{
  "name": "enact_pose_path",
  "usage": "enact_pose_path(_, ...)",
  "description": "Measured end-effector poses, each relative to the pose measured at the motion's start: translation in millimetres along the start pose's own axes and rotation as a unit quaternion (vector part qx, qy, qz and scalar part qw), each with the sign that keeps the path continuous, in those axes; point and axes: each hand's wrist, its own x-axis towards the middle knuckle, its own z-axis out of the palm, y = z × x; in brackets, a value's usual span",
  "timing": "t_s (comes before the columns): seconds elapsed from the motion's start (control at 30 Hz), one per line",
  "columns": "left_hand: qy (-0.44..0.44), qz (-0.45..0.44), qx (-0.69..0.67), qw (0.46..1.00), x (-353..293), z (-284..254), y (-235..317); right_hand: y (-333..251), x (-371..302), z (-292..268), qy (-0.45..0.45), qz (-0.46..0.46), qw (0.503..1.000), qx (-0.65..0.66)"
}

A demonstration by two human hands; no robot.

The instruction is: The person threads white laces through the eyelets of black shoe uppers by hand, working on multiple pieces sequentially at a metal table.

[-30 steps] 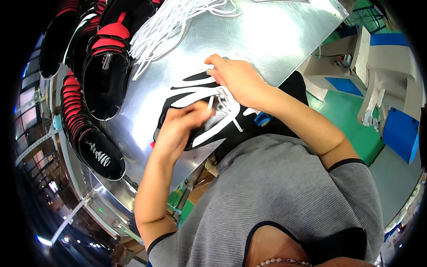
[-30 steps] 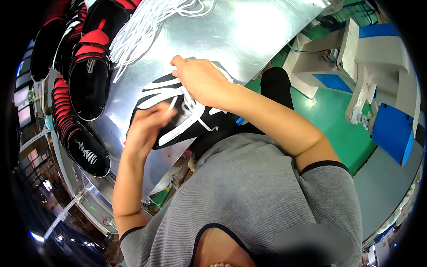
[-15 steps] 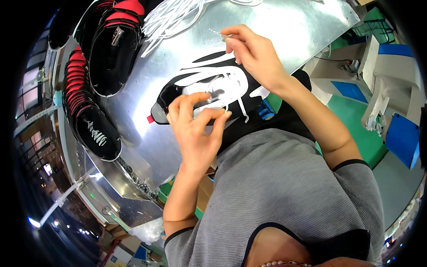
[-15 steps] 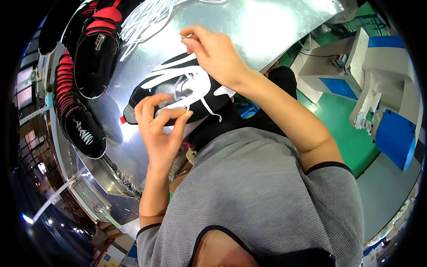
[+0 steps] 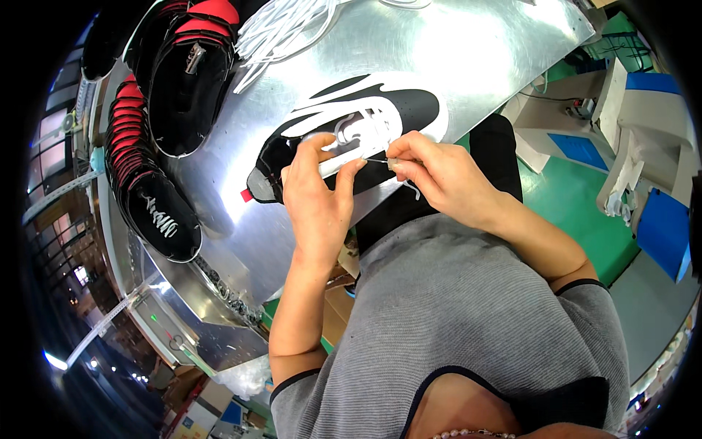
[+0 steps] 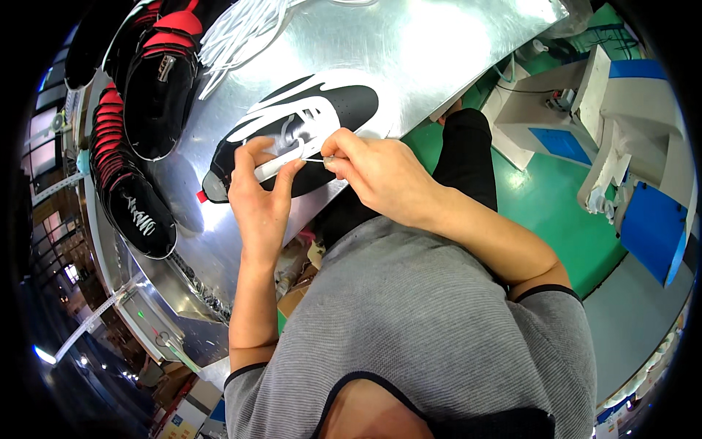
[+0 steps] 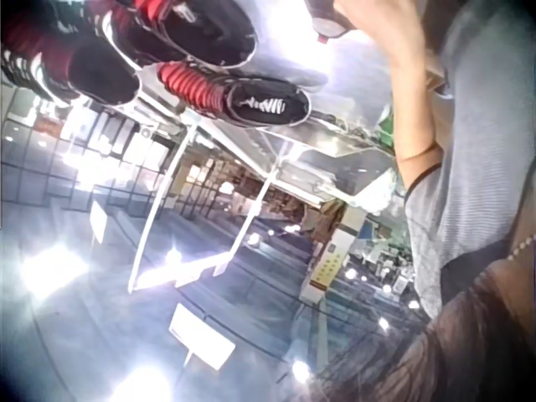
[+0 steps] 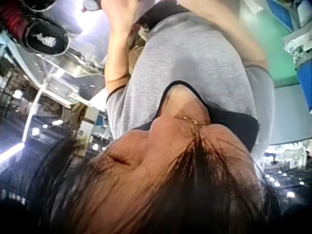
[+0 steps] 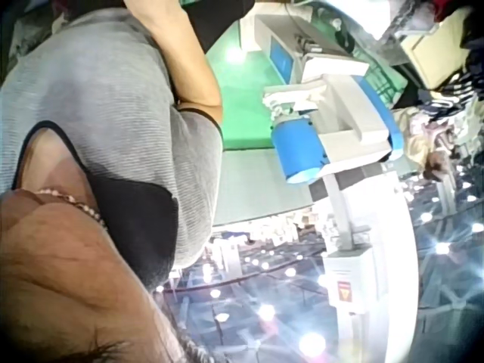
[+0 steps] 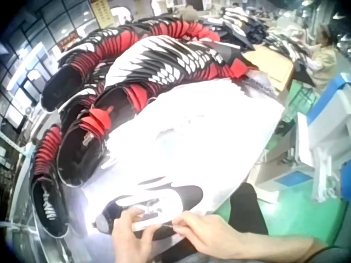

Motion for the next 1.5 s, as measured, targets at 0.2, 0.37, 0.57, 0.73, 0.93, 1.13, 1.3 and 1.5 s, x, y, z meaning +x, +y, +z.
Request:
enact_pose_path(0.2,-0.024,0.013,-0.011,1.0,5,-1,-7,0,8,-1,-0.013,0.015,1.0,0.003)
enact_pose_path(0.37,-0.036,-0.008,-0.048,0.998,8,-3,-10,0,11,-1,-0.001,0.028,0.998,0.05)
enact_pose_path(0.57,-0.063,-0.018,-0.102,0.993,8,-2,-16,1,15,6,0.004,0.024,1.0,-0.003)
enact_pose_path(0.73,-0.084,-0.055,-0.125,0.987,3,2,-17,6,28,35,0.015,0.032,0.996,-0.082)
enact_pose_path(0.93,-0.046,0.05,-0.042,0.997,-6,0,-17,11,25,24,0.004,0.013,1.0,-0.011)
enact_pose_path(1.13,-0.043,0.063,-0.095,0.993,-9,2,-16,-9,28,37,0.005,0.09,0.992,-0.087)
enact_pose_path(1.3,-0.071,0.092,-0.087,0.989,-8,-2,-19,5,18,23,-0.018,0.069,0.995,-0.066)
enact_pose_path(1.5,-0.053,0.123,-0.079,0.988,-18,0,-10,-7,6,19,-0.002,0.058,0.998,0.032)
